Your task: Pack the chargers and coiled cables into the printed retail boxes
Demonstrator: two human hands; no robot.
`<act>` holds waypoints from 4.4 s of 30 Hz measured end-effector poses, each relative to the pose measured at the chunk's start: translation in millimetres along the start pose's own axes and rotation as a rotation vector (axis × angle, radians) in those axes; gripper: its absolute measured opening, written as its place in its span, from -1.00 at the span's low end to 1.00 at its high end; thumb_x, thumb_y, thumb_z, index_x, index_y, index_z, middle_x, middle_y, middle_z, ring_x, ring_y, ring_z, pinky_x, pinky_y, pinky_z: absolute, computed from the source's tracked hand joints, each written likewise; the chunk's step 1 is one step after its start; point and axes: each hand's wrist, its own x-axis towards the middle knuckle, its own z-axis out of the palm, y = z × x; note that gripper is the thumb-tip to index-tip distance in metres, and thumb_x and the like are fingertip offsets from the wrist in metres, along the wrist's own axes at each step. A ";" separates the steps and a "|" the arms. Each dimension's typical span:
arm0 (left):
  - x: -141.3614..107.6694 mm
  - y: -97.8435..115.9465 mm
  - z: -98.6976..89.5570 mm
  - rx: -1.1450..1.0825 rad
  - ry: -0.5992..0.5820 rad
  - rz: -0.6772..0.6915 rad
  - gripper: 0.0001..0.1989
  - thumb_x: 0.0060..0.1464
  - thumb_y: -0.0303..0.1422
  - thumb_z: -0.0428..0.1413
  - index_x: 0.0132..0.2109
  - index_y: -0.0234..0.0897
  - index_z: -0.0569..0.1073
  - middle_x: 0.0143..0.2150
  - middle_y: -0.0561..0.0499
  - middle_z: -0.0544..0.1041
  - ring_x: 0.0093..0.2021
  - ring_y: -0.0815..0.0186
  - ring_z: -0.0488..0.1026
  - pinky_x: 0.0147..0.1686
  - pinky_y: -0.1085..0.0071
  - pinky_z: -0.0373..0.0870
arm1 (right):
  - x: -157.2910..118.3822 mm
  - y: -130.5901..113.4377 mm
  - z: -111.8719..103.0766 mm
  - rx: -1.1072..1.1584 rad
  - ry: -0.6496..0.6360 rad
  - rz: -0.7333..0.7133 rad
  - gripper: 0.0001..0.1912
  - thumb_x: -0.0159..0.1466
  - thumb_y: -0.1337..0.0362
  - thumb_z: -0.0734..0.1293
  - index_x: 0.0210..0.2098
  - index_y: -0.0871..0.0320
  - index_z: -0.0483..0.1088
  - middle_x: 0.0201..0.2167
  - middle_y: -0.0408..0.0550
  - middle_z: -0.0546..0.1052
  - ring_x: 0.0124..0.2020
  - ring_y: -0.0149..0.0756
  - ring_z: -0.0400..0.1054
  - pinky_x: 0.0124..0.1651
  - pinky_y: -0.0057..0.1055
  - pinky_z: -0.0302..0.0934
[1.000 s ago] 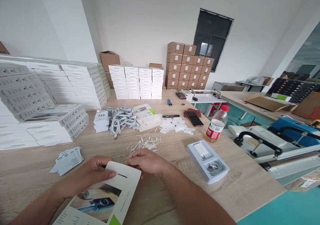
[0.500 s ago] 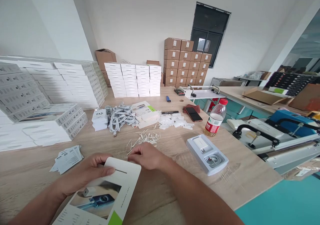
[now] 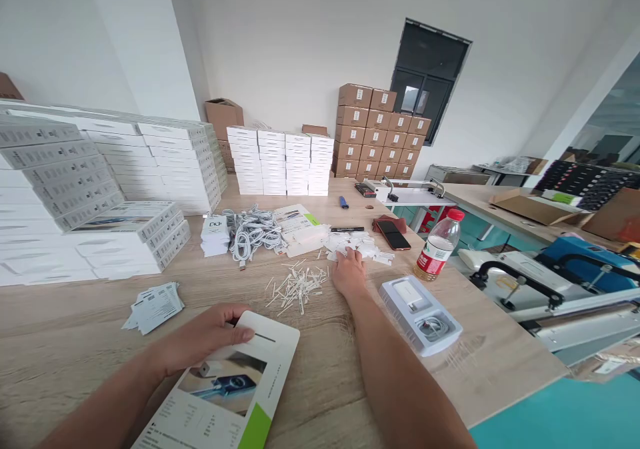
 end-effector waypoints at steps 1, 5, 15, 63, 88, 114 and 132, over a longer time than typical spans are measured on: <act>-0.2 -0.5 0.1 0.001 0.006 0.000 -0.65 -0.01 -0.07 0.26 -0.24 -0.27 0.51 -0.34 0.03 0.59 -0.33 0.19 0.50 -0.40 0.45 0.31 | -0.9 -1.5 2.0 -0.012 -0.003 -0.014 -0.65 0.31 0.32 0.25 0.06 0.16 0.49 0.30 0.18 0.26 0.34 0.13 -0.02 0.24 0.08 0.00; 0.4 -5.1 -0.4 -0.013 0.012 0.029 -0.65 -0.04 -0.07 0.27 -0.27 -0.28 0.49 -0.38 0.05 0.55 -0.37 0.24 0.45 -0.43 0.47 0.26 | -7.6 -10.3 3.1 -0.011 0.005 -0.116 -0.78 0.29 0.32 0.29 -0.16 0.09 0.58 0.10 0.05 0.50 0.23 -0.04 0.20 0.21 -0.12 0.08; 4.8 -7.6 3.1 -0.043 0.051 0.094 -0.58 -0.01 -0.31 0.19 0.05 -0.18 0.45 -0.32 0.10 0.51 -0.31 0.25 0.43 -0.33 0.44 0.29 | -6.4 -4.1 -8.2 0.060 0.221 -0.240 -0.66 0.40 0.26 0.15 -0.12 0.14 0.57 -0.06 0.13 0.57 0.07 -0.06 0.35 0.14 -0.15 0.20; -2.7 9.1 11.5 0.304 0.027 0.210 -0.63 0.20 -0.09 0.02 -0.23 -0.20 0.62 -0.27 0.04 0.58 -0.24 0.22 0.43 -0.24 0.42 0.31 | -96.0 -87.3 -16.4 0.604 -0.269 -0.831 -0.72 0.39 0.37 0.24 -0.45 0.10 0.44 -0.38 -0.16 0.57 -0.31 -0.39 0.43 -0.19 -0.48 0.27; 5.9 -9.9 -3.2 0.040 0.054 -0.001 -0.54 0.10 0.04 0.10 -0.27 -0.30 0.58 -0.44 0.03 0.48 -0.41 0.27 0.34 -0.38 0.42 0.23 | -49.0 -47.7 -33.2 -0.042 -0.105 -0.333 -0.77 0.20 0.45 0.26 -0.48 0.10 0.51 -0.44 -0.09 0.60 -0.40 -0.28 0.40 -0.37 -0.42 0.05; -2.2 8.8 -5.7 -0.089 0.281 0.004 -0.27 -0.07 -0.14 0.28 0.23 -0.29 0.33 -0.21 -0.03 0.56 -0.22 0.15 0.50 -0.23 0.31 0.37 | -83.0 -81.3 -24.5 0.807 -0.137 -0.470 -0.91 0.21 0.35 0.35 -0.38 0.11 0.53 -0.45 -0.15 0.55 -0.44 -0.37 0.39 -0.35 -0.44 0.27; -3.9 7.5 -4.9 -0.202 0.292 0.047 -0.67 -0.03 -0.13 0.24 -0.20 -0.27 0.47 -0.36 0.08 0.48 -0.40 0.31 0.37 -0.41 0.43 0.29 | -90.6 -88.0 -31.2 0.334 0.001 -0.935 -0.79 0.27 0.43 0.26 -0.47 0.10 0.40 -0.51 -0.12 0.49 -0.43 -0.32 0.30 -0.33 -0.38 0.16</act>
